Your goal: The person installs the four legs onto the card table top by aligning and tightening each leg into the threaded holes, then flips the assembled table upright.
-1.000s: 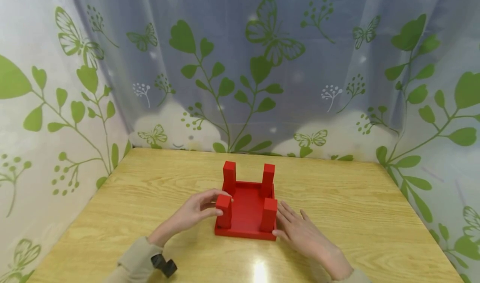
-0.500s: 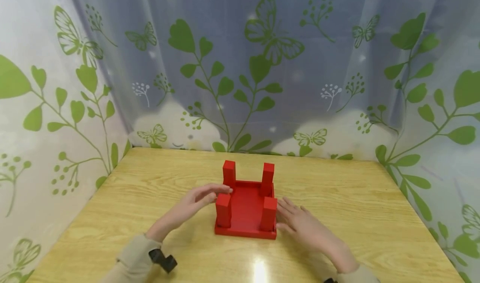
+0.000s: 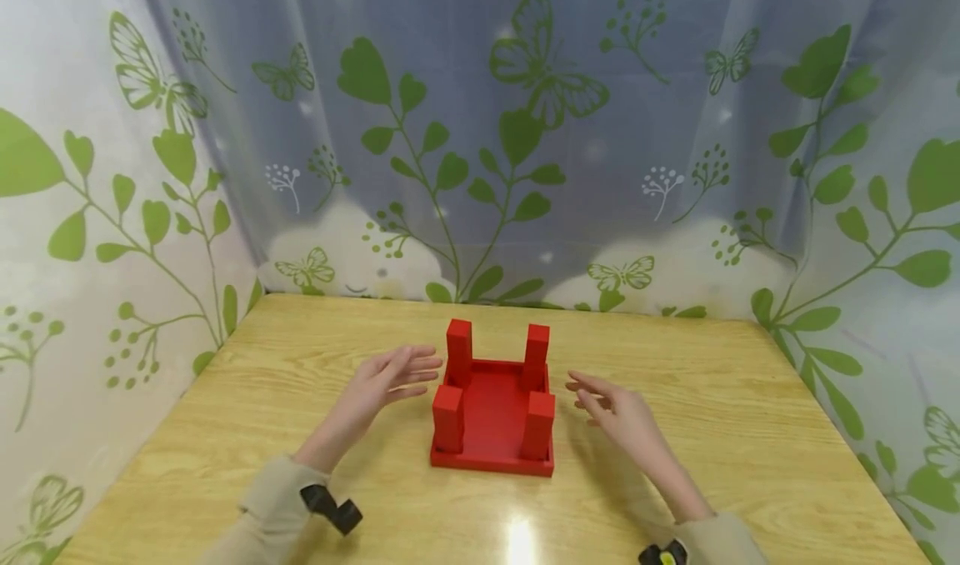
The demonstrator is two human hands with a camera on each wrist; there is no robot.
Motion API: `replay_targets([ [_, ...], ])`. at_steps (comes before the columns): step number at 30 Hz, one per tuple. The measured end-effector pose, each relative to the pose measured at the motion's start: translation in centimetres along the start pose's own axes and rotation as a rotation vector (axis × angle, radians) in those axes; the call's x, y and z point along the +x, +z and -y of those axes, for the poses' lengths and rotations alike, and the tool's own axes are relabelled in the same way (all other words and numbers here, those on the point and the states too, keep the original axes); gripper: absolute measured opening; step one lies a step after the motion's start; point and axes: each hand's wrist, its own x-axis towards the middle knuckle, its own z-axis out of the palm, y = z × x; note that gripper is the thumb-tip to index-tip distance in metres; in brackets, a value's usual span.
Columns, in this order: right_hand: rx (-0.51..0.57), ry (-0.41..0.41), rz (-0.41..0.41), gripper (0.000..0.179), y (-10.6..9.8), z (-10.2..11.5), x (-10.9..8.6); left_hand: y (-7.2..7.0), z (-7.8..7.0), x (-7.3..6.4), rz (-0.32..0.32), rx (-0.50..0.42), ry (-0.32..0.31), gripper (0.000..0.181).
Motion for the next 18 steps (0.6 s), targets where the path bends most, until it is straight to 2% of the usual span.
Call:
replay_targets([
  [4, 0.176, 0.101, 0.025, 0.049, 0.4, -0.3, 0.4, 0.2, 1.1, 0.2, -0.075, -0.032, -0.064, 0.047],
  [8, 0.290, 0.152, 0.053, 0.052, 1.1, -0.7, 0.8, 0.7, 2.4, 0.5, -0.139, -0.049, -0.121, 0.043],
  [13, 0.337, 0.214, 0.073, 0.051, 2.3, -0.8, 1.2, 1.3, 3.2, 0.8, -0.195, -0.033, -0.196, 0.040],
  [18, 0.336, 0.273, 0.091, 0.051, 3.3, -0.6, 1.5, 1.8, 3.5, 1.2, -0.237, -0.005, -0.229, 0.037],
])
